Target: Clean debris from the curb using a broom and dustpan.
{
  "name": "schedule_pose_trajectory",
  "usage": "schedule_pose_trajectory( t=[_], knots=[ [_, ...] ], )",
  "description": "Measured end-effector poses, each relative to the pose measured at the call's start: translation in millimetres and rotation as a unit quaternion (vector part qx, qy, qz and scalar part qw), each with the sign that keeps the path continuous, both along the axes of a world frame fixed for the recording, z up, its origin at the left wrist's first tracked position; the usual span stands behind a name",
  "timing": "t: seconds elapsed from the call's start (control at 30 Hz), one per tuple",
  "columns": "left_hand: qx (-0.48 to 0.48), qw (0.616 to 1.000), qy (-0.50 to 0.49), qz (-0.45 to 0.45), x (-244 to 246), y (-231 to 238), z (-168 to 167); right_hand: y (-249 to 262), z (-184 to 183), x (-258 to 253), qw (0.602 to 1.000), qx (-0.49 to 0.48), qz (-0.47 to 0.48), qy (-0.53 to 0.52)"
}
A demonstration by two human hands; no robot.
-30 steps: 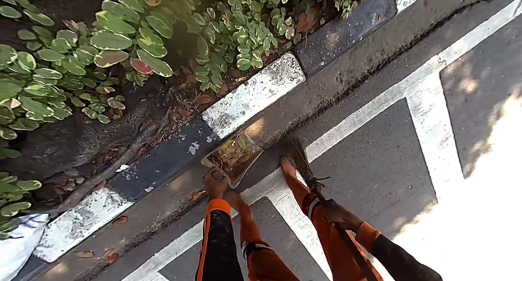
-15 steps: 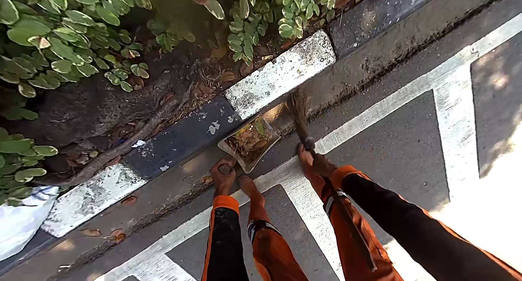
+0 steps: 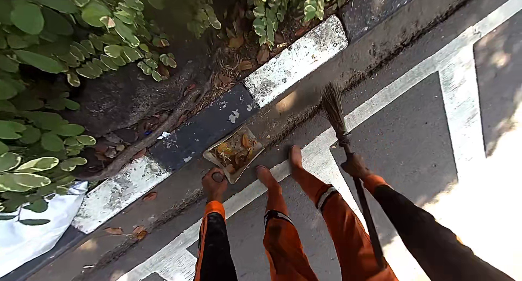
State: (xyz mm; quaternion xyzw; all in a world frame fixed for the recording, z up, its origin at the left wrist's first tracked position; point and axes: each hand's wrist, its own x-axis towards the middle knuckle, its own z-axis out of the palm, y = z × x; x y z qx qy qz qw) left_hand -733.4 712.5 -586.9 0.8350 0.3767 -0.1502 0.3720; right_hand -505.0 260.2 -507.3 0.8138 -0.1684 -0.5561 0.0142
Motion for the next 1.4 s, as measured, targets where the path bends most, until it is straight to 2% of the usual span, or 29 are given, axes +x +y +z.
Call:
schedule_pose_trajectory(
  t=[0.07, 0.1, 0.17, 0.2, 0.27, 0.3, 0.33, 0.4, 0.47, 0.53, 0.6, 0.67, 0.73, 0.83, 0.87, 0.93, 1.0, 1.07, 1.13, 1.17, 1.23, 1.3, 1.33, 1.4],
  knots=[
    [0.005, 1.0, -0.006, 0.006, 7.2, -1.4, -7.2, 47.7, -33.7, -15.8, 0.997, 0.047, 0.024, 0.064],
    [0.004, 1.0, -0.011, 0.009, 9.4, -1.8, -8.7, 71.7, -34.7, -29.3, 0.992, 0.074, 0.025, 0.101],
    [0.002, 0.999, -0.03, 0.016, 8.0, -1.0, -11.7, 92.2, -7.8, -48.6, 0.979, 0.123, 0.007, 0.165],
    [0.001, 0.999, -0.041, 0.02, 5.2, -1.9, -14.4, 78.9, 12.8, -53.9, 0.971, 0.151, -0.036, 0.179],
    [-0.005, 0.998, -0.054, 0.018, 1.4, 1.1, -18.1, 31.6, 67.5, -67.3, 0.923, 0.196, -0.236, 0.232],
    [-0.006, 0.998, -0.059, 0.016, 1.6, 4.5, -20.3, 6.8, 96.9, -73.3, 0.902, 0.183, -0.308, 0.241],
    [-0.005, 0.998, -0.062, 0.016, 0.0, 5.3, -21.7, -19.2, 124.4, -79.2, 0.897, 0.15, -0.346, 0.229],
    [-0.009, 0.998, -0.064, 0.018, 0.6, 2.3, -24.9, -71.5, 155.6, -85.2, 0.917, 0.049, -0.361, 0.161],
    [-0.006, 0.997, -0.069, 0.015, 4.3, -0.3, -24.9, -113.1, 145.8, -91.0, 0.945, -0.053, -0.31, 0.089],
    [-0.006, 0.998, -0.054, 0.013, 6.4, 1.5, -20.7, -134.3, 95.6, -101.0, 0.96, -0.107, -0.251, 0.059],
    [-0.007, 0.999, -0.044, 0.019, 4.5, 2.6, -20.4, -121.3, 41.8, -102.0, 0.961, -0.097, -0.246, 0.078],
    [-0.011, 0.998, -0.056, 0.022, 5.0, 5.1, -25.1, -77.0, 21.5, -89.7, 0.959, -0.055, -0.245, 0.132],
    [-0.014, 0.997, -0.078, 0.021, 1.1, 10.8, -27.3, -48.8, 45.4, -89.3, 0.95, 0.001, -0.267, 0.162],
    [-0.024, 0.994, -0.106, 0.019, -8.8, 19.3, -30.8, -67.6, 111.4, -81.3, 0.91, 0.105, -0.373, 0.149],
    [-0.026, 0.994, -0.105, 0.021, -9.9, 19.9, -30.3, -70.2, 124.1, -65.9, 0.918, 0.096, -0.365, 0.125],
    [-0.025, 0.994, -0.098, 0.028, -11.9, 20.5, -28.0, -68.8, 116.8, -24.9, 0.968, 0.019, -0.245, 0.055],
    [-0.025, 0.995, -0.09, 0.037, -8.7, 23.9, -27.8, -57.1, 66.1, 19.9, 0.994, -0.038, -0.099, -0.017],
    [-0.029, 0.995, -0.08, 0.042, -10.7, 26.2, -28.0, -20.0, -0.1, 41.5, 0.998, -0.035, -0.015, -0.053],
    [-0.034, 0.995, -0.082, 0.049, -14.0, 33.0, -30.8, 39.3, -63.7, 20.7, 0.998, 0.023, 0.048, -0.017],
    [-0.039, 0.994, -0.088, 0.058, -20.1, 36.9, -33.4, 81.0, -82.0, -4.9, 0.995, 0.059, 0.079, 0.012],
    [-0.061, 0.988, -0.114, 0.08, -48.0, 43.3, -38.2, 158.1, -75.0, -79.8, 0.984, 0.127, 0.098, 0.079],
    [-0.094, 0.977, -0.17, 0.093, -77.0, 50.5, -41.6, 200.5, -40.9, -129.7, 0.969, 0.165, 0.117, 0.14],
    [-0.105, 0.972, -0.188, 0.097, -89.3, 56.2, -40.6, 208.9, -16.3, -138.1, 0.963, 0.17, 0.117, 0.174],
    [-0.107, 0.969, -0.192, 0.108, -111.4, 68.9, -34.2, 193.8, 27.6, -135.6, 0.948, 0.177, 0.11, 0.239]
  ],
)
